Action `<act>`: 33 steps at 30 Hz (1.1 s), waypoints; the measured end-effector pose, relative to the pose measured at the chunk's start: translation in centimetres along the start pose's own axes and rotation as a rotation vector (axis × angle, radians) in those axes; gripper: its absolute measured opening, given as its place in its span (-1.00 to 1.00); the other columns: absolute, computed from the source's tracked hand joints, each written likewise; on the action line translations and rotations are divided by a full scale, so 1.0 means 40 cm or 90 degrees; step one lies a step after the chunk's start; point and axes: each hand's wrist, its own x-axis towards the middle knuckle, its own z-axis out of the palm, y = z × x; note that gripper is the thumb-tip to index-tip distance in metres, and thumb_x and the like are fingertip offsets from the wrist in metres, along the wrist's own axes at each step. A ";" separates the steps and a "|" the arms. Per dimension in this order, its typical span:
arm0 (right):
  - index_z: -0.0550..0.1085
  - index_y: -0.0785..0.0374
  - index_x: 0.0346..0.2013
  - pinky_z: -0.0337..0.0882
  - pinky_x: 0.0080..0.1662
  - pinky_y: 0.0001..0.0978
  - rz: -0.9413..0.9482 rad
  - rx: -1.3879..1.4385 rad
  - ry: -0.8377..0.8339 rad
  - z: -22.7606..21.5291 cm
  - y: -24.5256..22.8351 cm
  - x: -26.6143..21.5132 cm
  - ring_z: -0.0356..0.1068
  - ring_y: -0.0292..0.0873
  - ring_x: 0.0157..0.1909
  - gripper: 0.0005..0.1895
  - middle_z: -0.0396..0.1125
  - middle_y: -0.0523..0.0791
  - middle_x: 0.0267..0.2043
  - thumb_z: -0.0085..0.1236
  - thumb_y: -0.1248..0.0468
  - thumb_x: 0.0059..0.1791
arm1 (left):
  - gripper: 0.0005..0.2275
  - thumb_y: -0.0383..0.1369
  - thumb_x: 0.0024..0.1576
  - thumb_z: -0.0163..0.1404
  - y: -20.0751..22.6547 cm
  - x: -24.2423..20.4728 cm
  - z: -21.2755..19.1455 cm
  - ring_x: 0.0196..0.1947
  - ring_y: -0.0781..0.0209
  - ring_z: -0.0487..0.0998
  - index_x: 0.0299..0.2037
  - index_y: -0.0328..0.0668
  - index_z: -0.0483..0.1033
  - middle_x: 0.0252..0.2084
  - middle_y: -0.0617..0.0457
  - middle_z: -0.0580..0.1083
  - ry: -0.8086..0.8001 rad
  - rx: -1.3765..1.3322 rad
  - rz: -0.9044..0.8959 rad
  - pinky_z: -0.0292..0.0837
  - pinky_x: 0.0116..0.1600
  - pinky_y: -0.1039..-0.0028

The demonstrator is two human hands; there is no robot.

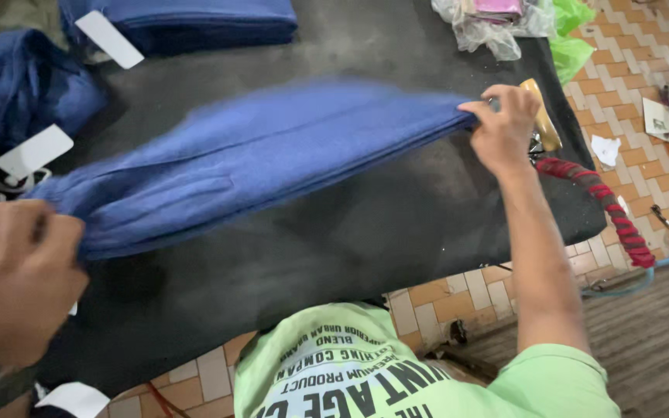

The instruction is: The person irons blue sweatpants on a black ironing table using a steam iron. They repeatedly fold, align, and press the garment, then stack the finished pieces with other similar items.

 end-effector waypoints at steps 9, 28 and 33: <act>0.67 -0.18 -0.18 0.33 0.08 -0.10 0.028 -0.006 -0.182 0.152 -0.021 -0.261 0.39 -0.07 0.12 -0.61 0.44 -0.17 0.11 0.24 0.36 -0.21 | -0.82 -0.33 0.03 0.05 0.262 -0.042 0.184 -0.03 0.19 0.47 -0.16 0.07 0.60 -0.02 0.16 0.47 -0.045 -0.205 0.131 0.30 0.08 0.24; 0.56 0.35 0.03 0.38 0.03 -0.30 0.587 0.805 -0.420 0.383 0.052 -0.095 0.44 -0.21 -0.06 -0.35 0.50 -0.12 -0.08 0.31 -0.08 -0.14 | -0.68 -0.14 0.02 0.20 0.835 0.459 0.065 0.10 -0.14 0.46 -0.14 -0.16 0.58 0.07 -0.09 0.49 0.036 -0.759 0.244 0.31 0.13 0.04; 0.00 0.19 0.43 0.43 0.11 -0.17 0.323 0.572 -0.586 0.312 0.017 -0.066 0.46 0.04 0.07 0.26 0.42 0.05 0.09 0.56 0.03 -0.39 | -0.58 -0.05 0.03 0.18 0.970 0.543 0.083 0.26 -0.24 0.34 -0.04 -0.17 0.54 0.26 -0.19 0.38 0.014 -0.730 0.171 0.23 0.24 0.01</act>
